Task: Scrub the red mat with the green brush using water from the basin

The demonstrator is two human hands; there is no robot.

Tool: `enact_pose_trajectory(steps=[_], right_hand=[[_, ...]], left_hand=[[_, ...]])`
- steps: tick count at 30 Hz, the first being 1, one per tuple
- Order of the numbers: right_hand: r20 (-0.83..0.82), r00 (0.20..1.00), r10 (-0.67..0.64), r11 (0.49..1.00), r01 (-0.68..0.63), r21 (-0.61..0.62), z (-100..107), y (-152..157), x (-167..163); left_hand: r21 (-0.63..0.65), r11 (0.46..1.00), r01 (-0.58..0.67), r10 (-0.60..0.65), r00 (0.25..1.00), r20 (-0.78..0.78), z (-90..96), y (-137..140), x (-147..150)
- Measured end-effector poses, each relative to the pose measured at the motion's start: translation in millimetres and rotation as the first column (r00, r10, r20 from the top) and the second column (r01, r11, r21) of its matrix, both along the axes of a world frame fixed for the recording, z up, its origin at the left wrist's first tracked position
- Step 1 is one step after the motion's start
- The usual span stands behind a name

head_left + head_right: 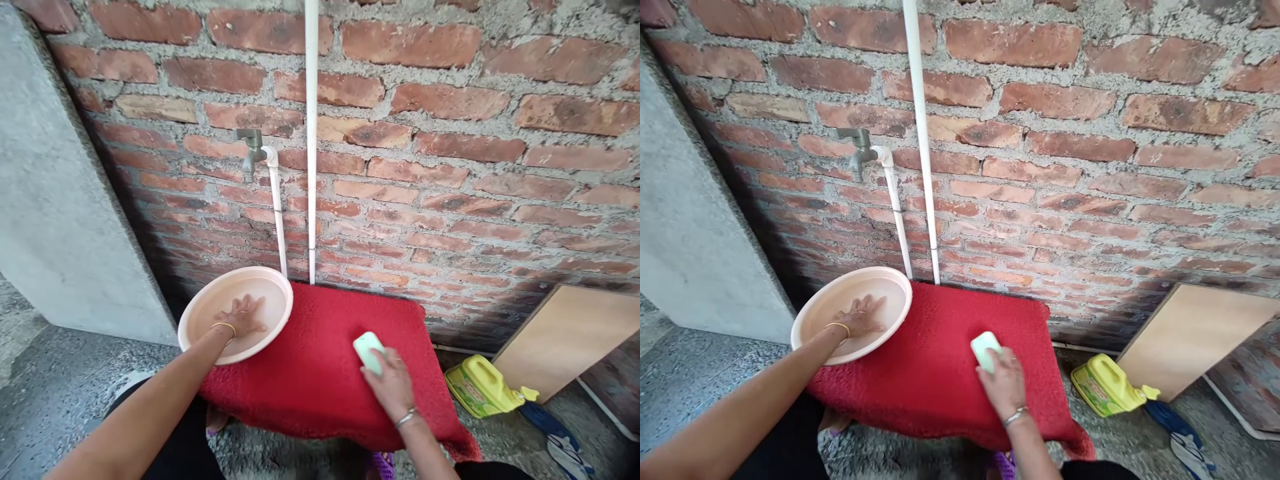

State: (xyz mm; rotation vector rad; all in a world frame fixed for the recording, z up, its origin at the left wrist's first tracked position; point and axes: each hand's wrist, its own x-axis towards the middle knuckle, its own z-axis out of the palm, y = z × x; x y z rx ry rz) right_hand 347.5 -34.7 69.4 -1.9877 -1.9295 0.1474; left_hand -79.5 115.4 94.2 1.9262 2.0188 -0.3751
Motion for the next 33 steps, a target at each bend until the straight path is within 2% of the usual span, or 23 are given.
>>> enact_pose_trajectory(steps=[2,3,5,7,8,9,11,14,16,17,19,21,22,24,26,28,30,33], right_hand=[[-0.016,0.974,-0.226,0.974,0.227,0.021,-1,0,63],[-0.011,0.931,-0.364,0.931,0.364,0.03,-1,-3,92],[-0.018,0.804,-0.595,0.802,0.595,0.046,0,-11,137],[-0.044,0.73,-0.683,0.728,0.684,0.051,4,-17,158],[-0.064,0.724,-0.687,0.721,0.69,0.062,7,-19,158],[-0.086,0.744,-0.662,0.74,0.668,0.082,10,-18,152],[-0.128,0.831,-0.541,0.821,0.555,0.134,13,-13,120],[-0.16,0.956,-0.248,0.948,0.273,0.163,5,-9,45],[-0.132,0.991,-0.022,0.986,0.044,0.161,-9,-16,-11],[-0.085,0.992,0.095,0.983,-0.081,0.163,-16,-23,-37],[0.007,0.954,0.301,0.941,-0.298,0.162,-30,-38,-77],[0.058,0.917,0.395,0.906,-0.4,0.14,-37,-48,-94],[0.067,0.918,0.39,0.91,-0.396,0.123,-38,-49,-93],[0.062,0.956,0.287,0.953,-0.292,0.085,-34,-45,-70],[0.04,0.992,0.119,0.991,-0.121,0.05,-24,-35,-27],[0.024,0.998,-0.066,0.998,0.065,0.024,-13,-26,24],[0.063,0.955,-0.288,0.958,0.288,0.012,-4,-20,71],[0.083,0.837,-0.542,0.839,0.544,-0.003,5,-15,111]], left_hand=[[-0.011,1.0,-0.009,0.009,1.0,-0.001,2.2,0,2],[-0.014,1.0,-0.014,0.014,1.0,0.003,3.2,0,3],[-0.011,1.0,-0.015,0.015,1.0,0.024,5.0,0,4],[-0.01,1.0,-0.009,0.01,0.999,0.043,6.0,0,4],[-0.01,1.0,-0.005,0.005,0.999,0.047,6.3,0,4],[-0.011,1.0,-0.002,0.002,0.999,0.044,6.6,0,4],[-0.016,1.0,0.0,0.0,1.0,0.025,7.4,-1,5],[-0.012,1.0,-0.002,0.002,1.0,0.021,9.4,-2,6],[-0.006,1.0,-0.013,0.013,0.999,0.032,10.3,-2,7],[-0.004,1.0,-0.022,0.023,0.999,0.033,10.3,-2,7],[-0.006,0.999,-0.036,0.036,0.999,0.031,9.4,-2,7],[-0.009,0.999,-0.034,0.034,0.999,0.029,7.8,0,6],[-0.011,1.0,-0.028,0.028,0.999,0.03,7.1,0,6],[-0.014,1.0,-0.018,0.018,0.999,0.029,6.5,1,5],[-0.016,1.0,-0.016,0.017,0.999,0.028,7.1,0,5],[-0.015,1.0,-0.016,0.017,1.0,0.027,8.6,0,6],[-0.011,1.0,-0.013,0.013,0.999,0.032,9.7,-1,6],[-0.005,1.0,-0.006,0.006,0.999,0.051,9.1,-1,5]])
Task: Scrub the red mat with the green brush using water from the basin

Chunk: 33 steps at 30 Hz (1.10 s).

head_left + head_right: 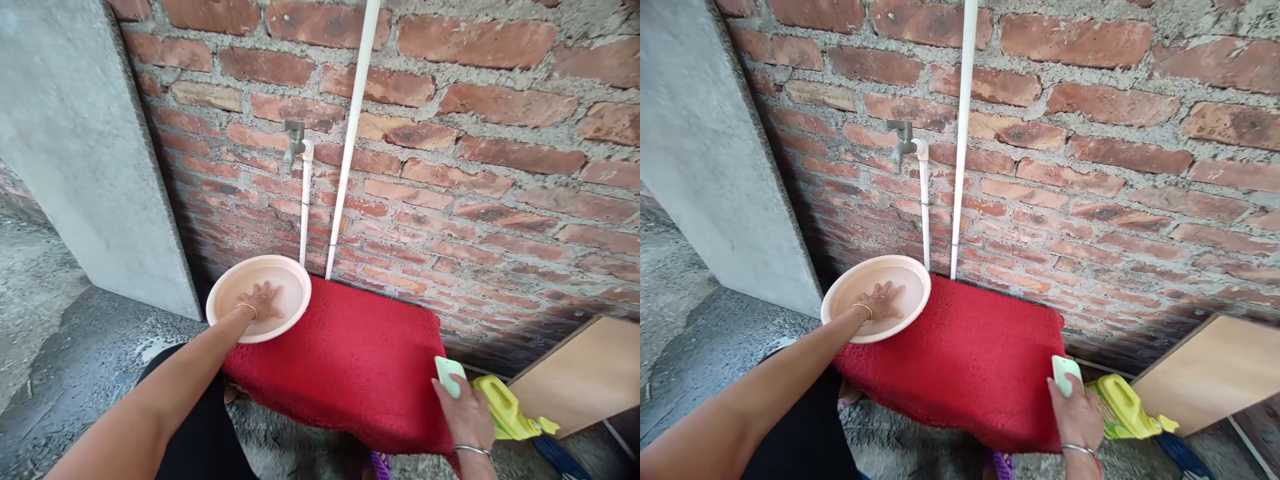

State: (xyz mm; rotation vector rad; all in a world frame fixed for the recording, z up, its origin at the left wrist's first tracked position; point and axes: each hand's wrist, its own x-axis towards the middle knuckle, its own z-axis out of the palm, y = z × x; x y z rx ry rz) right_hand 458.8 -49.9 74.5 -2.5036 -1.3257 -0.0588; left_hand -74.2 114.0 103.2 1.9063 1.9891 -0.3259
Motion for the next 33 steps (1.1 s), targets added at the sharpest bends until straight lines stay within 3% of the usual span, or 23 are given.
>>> enact_pose_trajectory(steps=[3,5,7,10,12,14,16,17,18,20,23,26,29,31,33], right_hand=[[-0.084,0.996,-0.013,0.999,0.016,0.03,2,8,-10],[-0.128,0.983,0.13,0.989,-0.119,0.089,0,14,-42],[-0.133,0.929,0.345,0.933,-0.324,0.154,-3,16,-89],[-0.055,0.762,0.645,0.76,-0.631,0.158,-11,5,-167],[0.002,0.61,0.792,0.607,-0.788,0.104,-16,-10,-214],[0.017,0.446,0.895,0.445,-0.894,0.059,-20,-24,-249],[0.016,0.366,0.931,0.365,-0.93,0.035,-21,-28,-266],[0.021,0.377,0.926,0.377,-0.926,0.028,-22,-24,-266],[0.032,0.423,0.905,0.423,-0.906,0.023,-21,-18,-260],[0.056,0.564,0.824,0.563,-0.826,0.03,-19,2,-231],[0.024,0.766,0.643,0.763,-0.643,0.074,-14,30,-150],[-0.048,0.945,0.322,0.945,-0.318,0.076,-10,40,-64],[-0.047,0.994,0.095,0.991,-0.09,0.101,-6,36,-20],[-0.042,0.99,0.135,0.979,-0.126,0.162,-5,32,-29],[-0.048,0.955,0.292,0.934,-0.275,0.226,-4,30,-67]], left_hand=[[-0.004,1.0,-0.009,0.009,1.0,-0.003,-2.6,1,0],[-0.004,1.0,-0.013,0.013,1.0,-0.003,-3.2,2,0],[-0.003,1.0,-0.011,0.011,1.0,-0.004,-1.7,1,1],[-0.002,1.0,-0.009,0.009,1.0,0.003,3.0,-2,2],[-0.001,1.0,-0.005,0.005,1.0,0.019,5.6,-3,3],[-0.005,1.0,0.0,0.0,1.0,0.026,6.0,-3,3],[-0.004,1.0,-0.003,0.003,1.0,0.016,4.2,-2,2],[-0.006,1.0,-0.006,0.006,1.0,0.011,2.8,-1,2],[-0.007,1.0,-0.009,0.009,1.0,0.01,1.4,0,2],[-0.013,1.0,-0.016,0.016,1.0,0.015,-0.9,1,2],[-0.025,1.0,-0.019,0.02,1.0,0.021,-1.4,2,2],[-0.023,1.0,-0.019,0.019,0.999,0.036,0.7,1,2],[-0.041,0.999,-0.034,0.036,0.998,0.043,3.3,1,3],[-0.055,0.998,-0.033,0.035,0.999,0.037,4.5,2,3],[-0.058,0.998,-0.026,0.028,0.999,0.03,4.7,2,4]])
